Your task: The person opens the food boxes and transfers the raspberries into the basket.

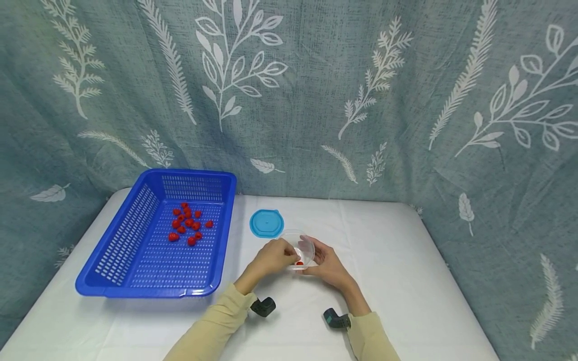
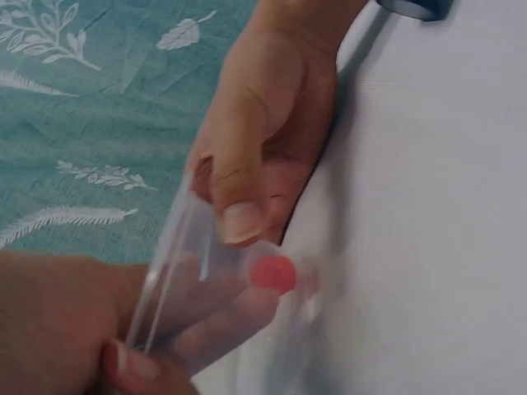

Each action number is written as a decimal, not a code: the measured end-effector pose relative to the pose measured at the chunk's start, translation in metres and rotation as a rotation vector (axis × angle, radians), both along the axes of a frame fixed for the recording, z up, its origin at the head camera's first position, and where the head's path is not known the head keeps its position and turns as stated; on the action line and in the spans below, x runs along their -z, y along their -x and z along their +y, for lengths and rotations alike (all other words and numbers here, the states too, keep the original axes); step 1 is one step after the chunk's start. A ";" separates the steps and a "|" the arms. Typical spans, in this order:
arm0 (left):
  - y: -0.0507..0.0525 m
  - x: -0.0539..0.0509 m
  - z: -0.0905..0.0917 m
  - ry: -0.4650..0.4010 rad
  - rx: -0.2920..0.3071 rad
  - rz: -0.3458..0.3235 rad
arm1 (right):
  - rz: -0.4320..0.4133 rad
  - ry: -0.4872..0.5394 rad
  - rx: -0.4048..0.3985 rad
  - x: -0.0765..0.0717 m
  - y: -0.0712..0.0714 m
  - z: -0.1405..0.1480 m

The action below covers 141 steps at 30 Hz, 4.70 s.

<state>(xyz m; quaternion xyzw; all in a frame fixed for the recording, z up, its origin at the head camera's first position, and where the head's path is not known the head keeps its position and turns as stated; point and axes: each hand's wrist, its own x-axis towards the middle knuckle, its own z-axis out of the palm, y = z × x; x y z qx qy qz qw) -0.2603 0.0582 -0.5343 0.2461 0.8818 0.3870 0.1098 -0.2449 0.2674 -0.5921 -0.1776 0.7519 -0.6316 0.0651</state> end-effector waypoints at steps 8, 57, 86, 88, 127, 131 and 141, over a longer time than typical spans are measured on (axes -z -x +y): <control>0.010 -0.006 -0.009 -0.021 0.191 -0.156 | -0.012 -0.012 0.007 0.002 0.002 0.001; 0.011 -0.034 -0.004 0.065 0.160 -0.358 | -0.015 -0.023 -0.012 0.001 0.001 0.003; 0.001 -0.008 0.006 0.012 -0.044 -0.061 | 0.013 -0.014 0.014 -0.002 -0.001 -0.001; 0.000 -0.007 0.008 0.039 -0.075 -0.024 | 0.017 -0.015 0.017 -0.002 -0.001 -0.001; -0.001 0.008 0.013 -0.051 -0.139 0.035 | 0.071 -0.001 0.022 -0.001 0.000 0.001; -0.003 0.009 0.012 -0.052 -0.153 0.055 | 0.075 -0.008 0.015 -0.001 0.000 0.001; -0.004 0.002 0.011 0.083 -0.095 0.091 | 0.076 -0.012 0.012 0.000 0.002 0.001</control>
